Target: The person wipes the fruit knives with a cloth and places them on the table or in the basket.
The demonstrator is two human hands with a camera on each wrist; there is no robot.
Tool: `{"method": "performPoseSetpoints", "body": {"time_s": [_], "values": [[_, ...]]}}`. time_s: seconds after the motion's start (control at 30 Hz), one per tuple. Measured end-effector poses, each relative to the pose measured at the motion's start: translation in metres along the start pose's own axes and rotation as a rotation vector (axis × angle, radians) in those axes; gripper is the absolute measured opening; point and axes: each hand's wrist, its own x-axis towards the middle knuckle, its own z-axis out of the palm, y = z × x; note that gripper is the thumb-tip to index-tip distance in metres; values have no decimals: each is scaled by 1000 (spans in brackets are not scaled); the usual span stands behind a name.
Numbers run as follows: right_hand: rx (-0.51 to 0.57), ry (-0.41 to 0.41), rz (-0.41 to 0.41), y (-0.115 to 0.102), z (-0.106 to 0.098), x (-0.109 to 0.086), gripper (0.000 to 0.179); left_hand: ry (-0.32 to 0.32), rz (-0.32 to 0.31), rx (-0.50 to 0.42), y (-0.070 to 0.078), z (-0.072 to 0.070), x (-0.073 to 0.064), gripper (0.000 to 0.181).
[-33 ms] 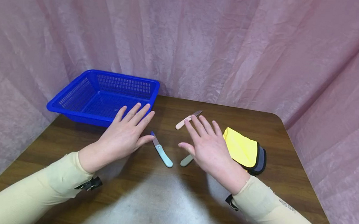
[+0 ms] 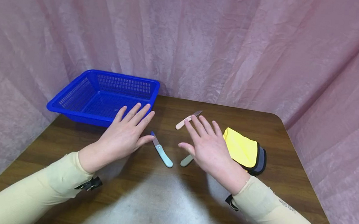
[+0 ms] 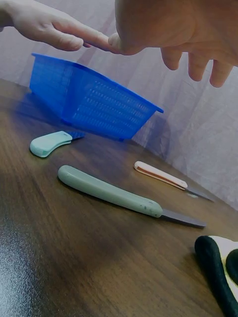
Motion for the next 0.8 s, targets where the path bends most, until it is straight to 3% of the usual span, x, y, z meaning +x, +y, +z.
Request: {"method": "performPoseSetpoints", "body": {"time_s": [0.43, 0.8], "values": [[-1, 9, 1, -3, 2, -4, 78, -15, -7, -3, 2, -2, -6, 82], [7, -12, 30, -1, 1, -6, 80, -23, -13, -24, 7, -1, -3, 81]]}}
